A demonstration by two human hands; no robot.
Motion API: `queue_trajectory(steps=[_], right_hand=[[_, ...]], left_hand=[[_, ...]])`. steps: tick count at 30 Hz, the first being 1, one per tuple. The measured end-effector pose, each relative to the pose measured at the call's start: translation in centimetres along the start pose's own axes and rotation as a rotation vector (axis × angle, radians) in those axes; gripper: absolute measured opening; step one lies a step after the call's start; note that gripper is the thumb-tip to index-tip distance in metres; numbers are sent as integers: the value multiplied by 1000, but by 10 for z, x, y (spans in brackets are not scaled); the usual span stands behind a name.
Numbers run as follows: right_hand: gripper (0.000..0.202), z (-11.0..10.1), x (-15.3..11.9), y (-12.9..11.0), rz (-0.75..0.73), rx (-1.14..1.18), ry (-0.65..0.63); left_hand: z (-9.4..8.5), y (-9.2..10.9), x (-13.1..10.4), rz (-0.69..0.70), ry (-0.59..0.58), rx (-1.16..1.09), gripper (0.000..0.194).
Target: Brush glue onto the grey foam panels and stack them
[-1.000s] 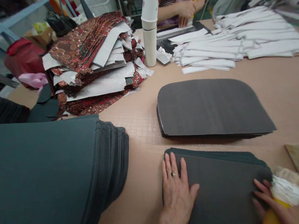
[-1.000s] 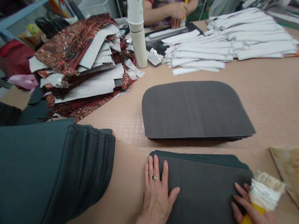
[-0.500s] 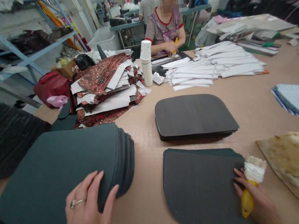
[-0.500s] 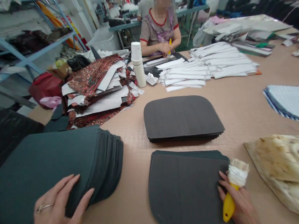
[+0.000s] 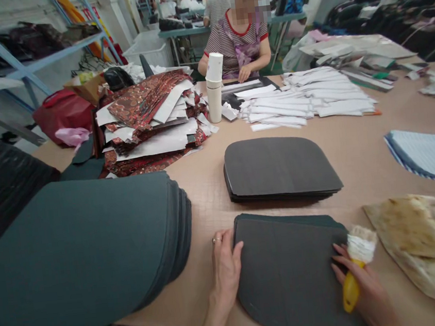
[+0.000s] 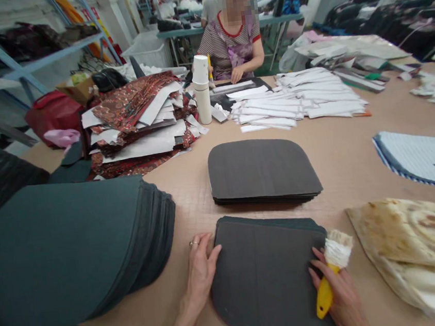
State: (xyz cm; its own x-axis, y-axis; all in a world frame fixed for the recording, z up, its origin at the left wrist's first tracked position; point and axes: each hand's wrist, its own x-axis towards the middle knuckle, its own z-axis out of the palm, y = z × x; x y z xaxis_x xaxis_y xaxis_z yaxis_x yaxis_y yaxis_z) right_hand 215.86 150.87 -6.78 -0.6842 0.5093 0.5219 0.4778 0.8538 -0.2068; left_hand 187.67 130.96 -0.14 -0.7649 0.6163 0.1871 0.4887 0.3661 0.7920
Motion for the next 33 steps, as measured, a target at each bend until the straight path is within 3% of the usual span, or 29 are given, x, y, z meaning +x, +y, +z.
queue_trajectory(steps=[4, 12, 24, 30, 33], right_hand=[[24, 0, 1, -3, 35, -3, 24], [32, 0, 4, -7, 111, 18, 28], [36, -6, 3, -12, 200, 8, -47], [34, -9, 2, -17, 208, 17, -72], [31, -7, 2, -14, 206, 9, -43]], left_hand=[[22, -8, -3, -52, -2, -25, 33], [44, -13, -16, -69, 105, -113, 36], [44, -11, -14, -33, 157, -106, 29], [38, -4, -6, -48, 10, -81, 30], [37, -3, -4, -52, -1, -92, 29]])
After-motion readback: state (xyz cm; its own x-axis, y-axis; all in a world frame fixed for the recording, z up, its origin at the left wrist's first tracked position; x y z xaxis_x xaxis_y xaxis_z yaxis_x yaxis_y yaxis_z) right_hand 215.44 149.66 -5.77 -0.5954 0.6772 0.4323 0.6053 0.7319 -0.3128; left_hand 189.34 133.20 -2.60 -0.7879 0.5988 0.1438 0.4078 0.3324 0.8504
